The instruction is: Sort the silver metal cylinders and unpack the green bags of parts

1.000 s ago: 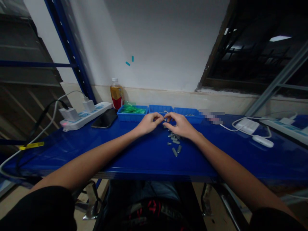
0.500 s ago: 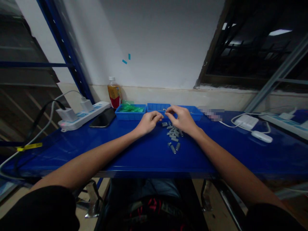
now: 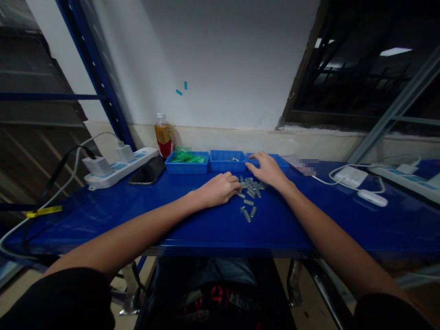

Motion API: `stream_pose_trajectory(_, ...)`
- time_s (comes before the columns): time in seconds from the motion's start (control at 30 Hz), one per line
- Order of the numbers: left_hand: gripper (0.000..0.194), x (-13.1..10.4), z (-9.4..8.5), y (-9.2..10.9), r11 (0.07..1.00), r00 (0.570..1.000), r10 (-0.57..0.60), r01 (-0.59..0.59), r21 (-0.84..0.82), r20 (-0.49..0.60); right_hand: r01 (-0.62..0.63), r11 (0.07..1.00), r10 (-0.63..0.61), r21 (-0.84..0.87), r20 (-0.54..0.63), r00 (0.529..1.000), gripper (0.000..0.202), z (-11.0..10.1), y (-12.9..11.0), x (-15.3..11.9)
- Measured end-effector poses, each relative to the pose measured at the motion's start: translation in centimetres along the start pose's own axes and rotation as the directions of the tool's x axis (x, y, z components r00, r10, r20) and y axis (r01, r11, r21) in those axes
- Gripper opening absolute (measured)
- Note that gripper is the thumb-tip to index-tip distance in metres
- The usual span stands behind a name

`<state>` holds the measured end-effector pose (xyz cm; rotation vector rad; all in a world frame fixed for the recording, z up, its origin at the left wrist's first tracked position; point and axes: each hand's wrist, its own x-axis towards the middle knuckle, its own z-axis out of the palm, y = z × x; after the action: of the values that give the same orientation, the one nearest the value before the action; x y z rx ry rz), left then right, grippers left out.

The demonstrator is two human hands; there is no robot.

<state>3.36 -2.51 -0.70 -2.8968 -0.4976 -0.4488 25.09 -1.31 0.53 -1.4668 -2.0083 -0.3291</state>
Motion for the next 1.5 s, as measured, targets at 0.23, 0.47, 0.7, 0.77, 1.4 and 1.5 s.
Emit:
stream_pose_trajectory(0.23, 0.026, -0.5, 0.3, -1.2, 0.995, 0.998, -0.059, 0.058, 0.085, 0.004, 0.143, 0.988, -0.15, 0.059, 0.135, 0.979, 0.024, -0.1, -2.8, -0.6)
stream_pose_trajectory(0.47, 0.025, -0.4, 0.5, -0.2, 0.989, 0.997, -0.08, 0.079, 0.124, 0.004, 0.172, 0.984, -0.176, 0.036, 0.215, 0.961, 0.024, 0.4, -2.4, -0.6)
stream_pose_trajectory(0.7, 0.018, -0.3, 0.2, -1.0, 0.983, 0.975, -0.184, 0.185, -0.008, -0.121, 0.214, 0.964, -0.246, 0.16, 0.213, 0.946, 0.018, -0.4, -3.1, -0.6)
stream_pose_trajectory(0.77, 0.017, -0.4, 0.1, -1.9, 0.972, 0.953, -0.231, 0.217, -0.089, -0.198, 0.242, 0.945, -0.279, 0.219, 0.157, 0.948, 0.016, -0.8, -3.4, -0.6)
stream_pose_trajectory(1.4, 0.028, 0.1, -1.9, -2.3, 0.666, 0.851, -0.479, 0.194, -0.721, -0.214, 0.326, 0.877, -0.28, 0.352, -0.177, 0.944, 0.007, -1.8, -6.3, -1.1)
stream_pose_trajectory(1.5, 0.029, -0.1, -2.1, -2.2, 0.738, 0.855, -0.461, 0.219, -0.639, -0.239, 0.341, 0.87, -0.295, 0.356, -0.177, 0.939, 0.01, -1.5, -6.2, -1.0)
